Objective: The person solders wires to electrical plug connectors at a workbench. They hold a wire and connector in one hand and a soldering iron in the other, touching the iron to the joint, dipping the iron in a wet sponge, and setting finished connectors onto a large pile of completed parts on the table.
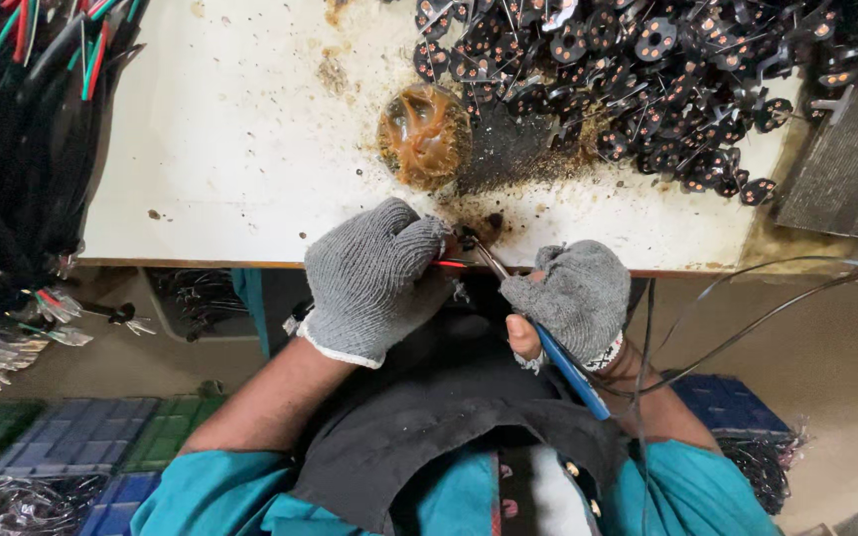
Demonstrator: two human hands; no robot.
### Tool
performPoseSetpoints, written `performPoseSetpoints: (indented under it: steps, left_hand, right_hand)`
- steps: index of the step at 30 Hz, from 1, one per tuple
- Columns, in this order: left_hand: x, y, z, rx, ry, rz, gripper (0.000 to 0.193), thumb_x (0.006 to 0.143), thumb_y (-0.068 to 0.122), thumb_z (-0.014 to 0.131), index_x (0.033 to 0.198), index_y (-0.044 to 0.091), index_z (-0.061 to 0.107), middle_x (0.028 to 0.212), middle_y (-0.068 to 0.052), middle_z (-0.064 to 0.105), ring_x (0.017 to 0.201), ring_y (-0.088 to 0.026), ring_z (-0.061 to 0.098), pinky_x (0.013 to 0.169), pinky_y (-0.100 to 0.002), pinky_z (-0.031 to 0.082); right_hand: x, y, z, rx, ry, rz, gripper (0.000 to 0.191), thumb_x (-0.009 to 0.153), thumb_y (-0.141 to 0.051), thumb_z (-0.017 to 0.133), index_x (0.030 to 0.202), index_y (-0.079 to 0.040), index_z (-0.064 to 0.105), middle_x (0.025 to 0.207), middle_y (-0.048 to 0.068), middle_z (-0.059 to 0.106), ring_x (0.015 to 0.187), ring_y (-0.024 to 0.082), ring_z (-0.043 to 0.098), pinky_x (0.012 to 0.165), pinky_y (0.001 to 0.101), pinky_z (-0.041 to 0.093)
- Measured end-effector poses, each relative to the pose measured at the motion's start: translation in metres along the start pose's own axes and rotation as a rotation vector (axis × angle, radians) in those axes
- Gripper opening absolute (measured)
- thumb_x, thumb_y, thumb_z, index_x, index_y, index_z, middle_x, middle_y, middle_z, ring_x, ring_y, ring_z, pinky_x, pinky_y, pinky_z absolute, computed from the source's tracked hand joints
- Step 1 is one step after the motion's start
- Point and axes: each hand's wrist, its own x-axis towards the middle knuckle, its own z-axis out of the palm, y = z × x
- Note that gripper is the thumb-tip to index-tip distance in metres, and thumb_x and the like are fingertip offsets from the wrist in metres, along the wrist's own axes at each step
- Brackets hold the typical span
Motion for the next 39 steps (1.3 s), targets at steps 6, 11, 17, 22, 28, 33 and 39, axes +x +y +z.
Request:
performPoseSetpoints:
  steps: [6,11,17,22,28,33,39]
  left_hand:
    - [-0.001,-0.003,0.0,-0.019,-0.022,0.02,0.026,0.068,0.024,0.081,0.091,0.021,0.07,0.078,-0.005,0.055,0.065,-0.028,0.061,0.054,-0.044,0.045]
    - [-0.002,-0.004,0.001,0.017,-0.04,0.026,0.024,0.07,0.027,0.083,0.089,0.02,0.069,0.078,-0.005,0.055,0.066,-0.029,0.061,0.054,-0.045,0.045]
    - [-0.001,-0.003,0.0,0.01,-0.026,0.031,0.023,0.076,0.03,0.083,0.086,0.018,0.066,0.078,-0.006,0.055,0.067,-0.03,0.061,0.055,-0.045,0.044]
    - [-0.001,-0.003,-0.001,-0.013,-0.002,0.035,0.022,0.076,0.028,0.082,0.088,0.018,0.066,0.078,-0.005,0.055,0.067,-0.029,0.06,0.056,-0.044,0.045]
    - [-0.001,-0.004,-0.002,-0.014,0.007,0.047,0.021,0.076,0.026,0.081,0.088,0.018,0.066,0.078,-0.005,0.055,0.068,-0.029,0.061,0.057,-0.044,0.045]
    - [0.003,0.0,-0.006,-0.009,0.001,0.038,0.025,0.068,0.031,0.082,0.082,0.018,0.065,0.075,-0.005,0.055,0.065,-0.029,0.061,0.054,-0.044,0.045]
    - [0.005,0.001,-0.006,-0.009,0.027,0.036,0.027,0.073,0.035,0.084,0.081,0.018,0.064,0.074,-0.005,0.056,0.065,-0.027,0.062,0.054,-0.043,0.045]
  right_hand:
    - [0.002,-0.004,0.008,-0.057,-0.33,0.152,0.014,0.067,-0.042,0.076,0.061,-0.029,0.076,0.054,-0.003,0.064,0.051,0.026,0.059,0.048,0.0464,0.041]
    - [0.006,-0.008,0.016,0.253,-0.703,0.639,0.037,0.091,-0.047,0.065,0.06,-0.027,0.069,0.054,-0.009,0.064,0.052,0.015,0.061,0.052,0.0376,0.047]
    - [0.007,0.0,0.0,-0.013,-0.049,-0.061,0.023,0.067,-0.04,0.079,0.085,-0.026,0.077,0.063,-0.001,0.064,0.057,0.027,0.058,0.053,0.0455,0.041]
    - [0.004,0.002,0.001,-0.032,-0.095,-0.034,0.028,0.063,-0.035,0.081,0.09,-0.029,0.079,0.066,-0.002,0.065,0.06,0.027,0.059,0.054,0.0448,0.041]
    - [0.0,0.001,0.008,-0.002,-0.207,0.092,0.015,0.066,-0.038,0.084,0.078,-0.031,0.077,0.06,-0.003,0.064,0.054,0.025,0.058,0.05,0.0452,0.041]
    - [0.007,-0.002,-0.002,-0.014,0.062,-0.098,0.021,0.074,-0.033,0.078,0.09,-0.021,0.078,0.074,0.002,0.065,0.071,0.032,0.062,0.064,0.0472,0.047]
    - [0.013,-0.006,-0.005,0.048,0.146,-0.056,0.022,0.074,-0.031,0.074,0.092,-0.017,0.076,0.078,0.006,0.063,0.076,0.035,0.062,0.071,0.0482,0.048]
